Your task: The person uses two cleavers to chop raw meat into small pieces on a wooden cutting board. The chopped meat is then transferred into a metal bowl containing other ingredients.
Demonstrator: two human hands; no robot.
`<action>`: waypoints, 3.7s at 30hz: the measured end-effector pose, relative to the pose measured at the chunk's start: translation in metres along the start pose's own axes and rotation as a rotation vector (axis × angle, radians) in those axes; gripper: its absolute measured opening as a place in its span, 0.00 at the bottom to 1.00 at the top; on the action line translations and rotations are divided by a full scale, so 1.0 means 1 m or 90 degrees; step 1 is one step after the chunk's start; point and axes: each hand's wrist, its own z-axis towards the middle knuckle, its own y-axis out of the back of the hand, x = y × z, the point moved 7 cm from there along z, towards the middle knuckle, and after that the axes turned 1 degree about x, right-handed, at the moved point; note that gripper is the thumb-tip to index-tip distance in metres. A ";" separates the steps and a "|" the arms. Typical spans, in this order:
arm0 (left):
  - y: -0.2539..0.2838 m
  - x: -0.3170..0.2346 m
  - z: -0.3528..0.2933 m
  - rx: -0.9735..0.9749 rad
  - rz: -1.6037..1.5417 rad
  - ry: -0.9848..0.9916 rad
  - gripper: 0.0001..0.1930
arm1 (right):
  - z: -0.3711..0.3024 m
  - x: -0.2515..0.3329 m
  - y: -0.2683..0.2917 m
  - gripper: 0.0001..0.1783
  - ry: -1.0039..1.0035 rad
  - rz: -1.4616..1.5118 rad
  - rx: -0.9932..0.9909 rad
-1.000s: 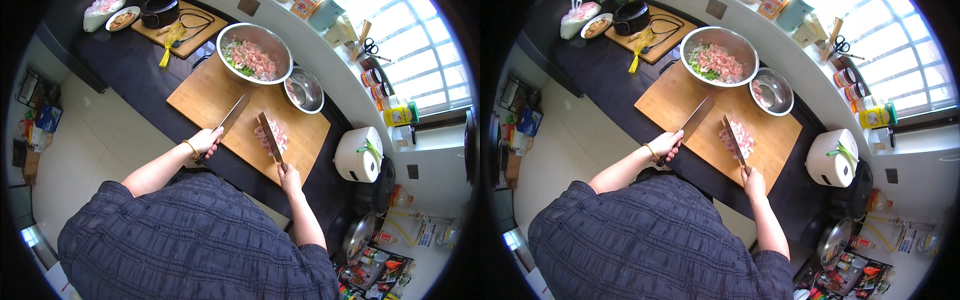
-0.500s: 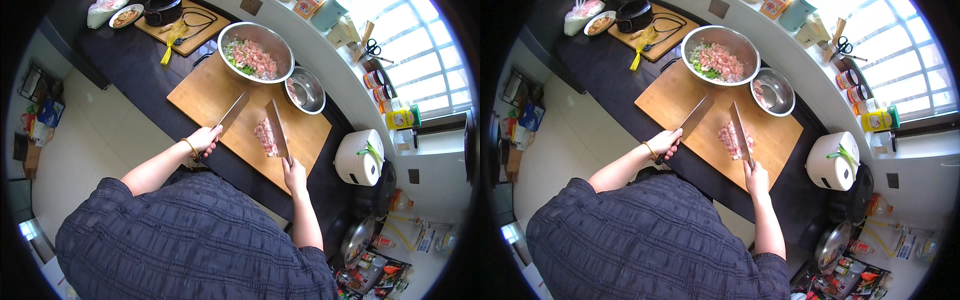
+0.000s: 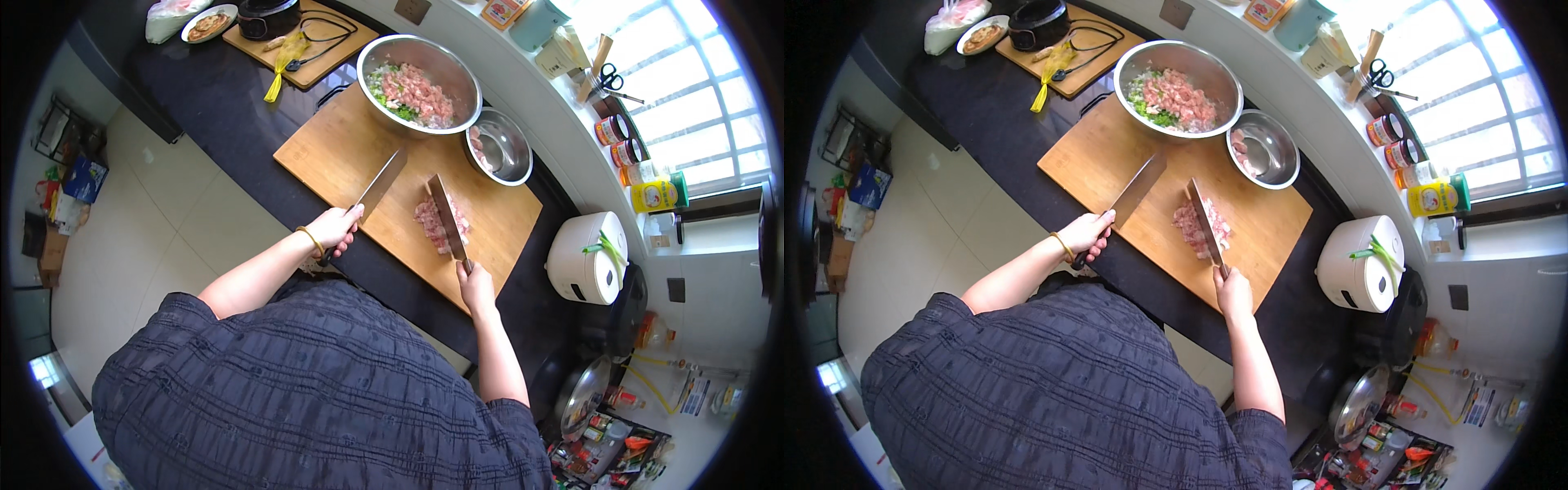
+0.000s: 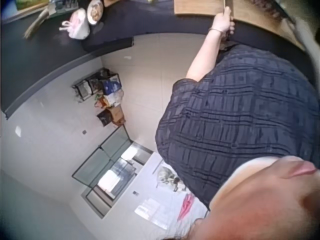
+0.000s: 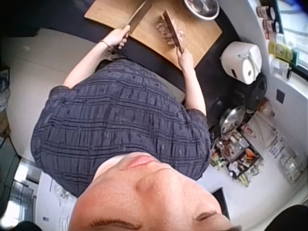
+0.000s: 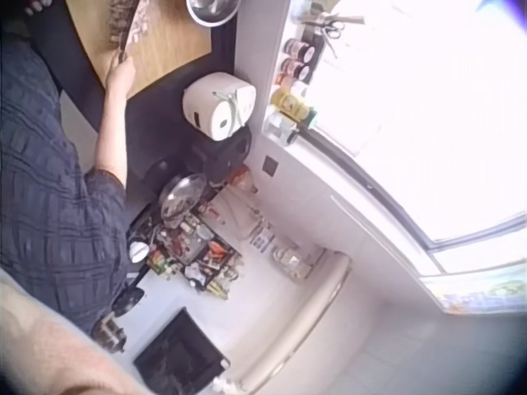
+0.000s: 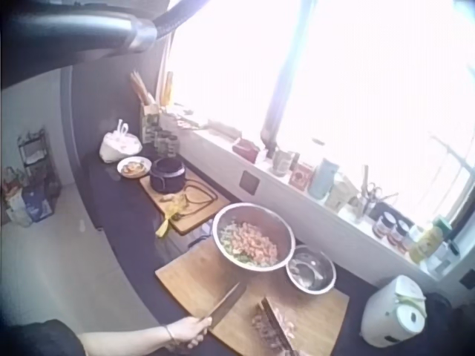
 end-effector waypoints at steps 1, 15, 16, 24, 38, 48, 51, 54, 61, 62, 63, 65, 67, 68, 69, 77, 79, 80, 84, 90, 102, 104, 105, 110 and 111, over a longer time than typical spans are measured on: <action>0.000 0.000 0.001 0.002 0.002 -0.003 0.23 | 0.001 -0.005 -0.003 0.22 -0.031 -0.052 0.032; -0.002 0.003 0.000 0.002 -0.011 -0.008 0.23 | -0.008 -0.004 0.019 0.22 -0.084 0.147 0.027; -0.003 0.002 0.000 0.004 -0.013 -0.010 0.23 | -0.016 0.010 0.023 0.22 -0.068 0.154 -0.036; -0.007 0.003 0.001 0.018 -0.018 0.008 0.22 | -0.014 -0.004 0.023 0.22 -0.114 0.159 -0.001; -0.013 -0.004 0.012 0.082 0.013 0.019 0.22 | -0.036 -0.039 -0.005 0.21 -0.181 0.113 -0.025; 0.002 -0.011 0.019 0.126 0.052 0.030 0.22 | -0.107 -0.059 -0.071 0.22 -0.497 0.911 0.002; 0.007 -0.015 0.021 0.135 0.070 0.033 0.22 | -0.103 -0.031 -0.101 0.22 -0.487 0.938 0.032; 0.011 -0.017 0.022 0.153 0.081 0.030 0.22 | -0.072 0.016 -0.102 0.18 -0.434 0.855 -0.022; 0.016 -0.019 0.028 0.179 0.083 0.029 0.22 | -0.040 0.101 -0.048 0.19 -0.176 0.052 -0.103; 0.016 -0.018 0.029 0.183 0.080 0.027 0.22 | -0.040 0.106 -0.054 0.19 -0.179 0.026 -0.073; 0.016 -0.018 0.029 0.185 0.077 0.030 0.22 | -0.040 0.109 -0.059 0.19 -0.181 -0.001 -0.042; 0.015 -0.017 0.030 0.189 0.069 0.035 0.22 | -0.046 0.107 -0.060 0.19 -0.155 0.089 -0.083; 0.018 -0.016 0.030 0.185 0.069 0.035 0.22 | -0.052 0.107 -0.051 0.19 -0.098 0.213 -0.146; 0.018 -0.015 0.031 0.182 0.069 0.036 0.22 | -0.054 0.102 -0.050 0.17 -0.106 0.244 -0.137; 0.018 -0.014 0.031 0.182 0.064 0.036 0.22 | -0.055 0.097 -0.047 0.18 -0.126 0.249 -0.132; 0.018 -0.012 0.026 0.156 0.045 0.026 0.22 | -0.059 0.032 -0.002 0.18 -0.187 0.400 -0.148; 0.015 -0.011 0.026 0.152 0.045 0.026 0.22 | -0.062 0.040 0.024 0.20 -0.148 0.316 -0.216; 0.013 -0.011 0.025 0.149 0.045 0.027 0.22 | -0.055 0.023 0.013 0.21 -0.126 0.266 -0.234; 0.009 -0.013 0.020 0.123 0.052 0.027 0.22 | -0.034 -0.021 -0.015 0.26 -0.335 0.262 0.083; 0.005 -0.009 0.018 0.099 0.035 0.026 0.22 | -0.025 0.003 0.015 0.26 -0.015 0.139 -0.158; -0.010 -0.004 0.011 0.062 0.014 0.011 0.22 | -0.004 -0.035 -0.019 0.29 -0.119 0.148 0.069; -0.008 -0.001 0.011 0.052 0.021 0.010 0.22 | -0.003 -0.018 -0.001 0.29 -0.128 0.156 0.091; -0.008 0.000 0.010 0.047 0.020 0.010 0.22 | -0.007 -0.005 0.004 0.29 -0.093 0.162 0.029; -0.013 0.000 0.010 0.035 0.014 0.004 0.23 | 0.000 -0.034 -0.048 0.28 -0.084 0.181 0.030; -0.012 0.002 0.011 0.026 0.010 0.005 0.23 | 0.003 -0.019 -0.031 0.30 -0.133 0.169 0.084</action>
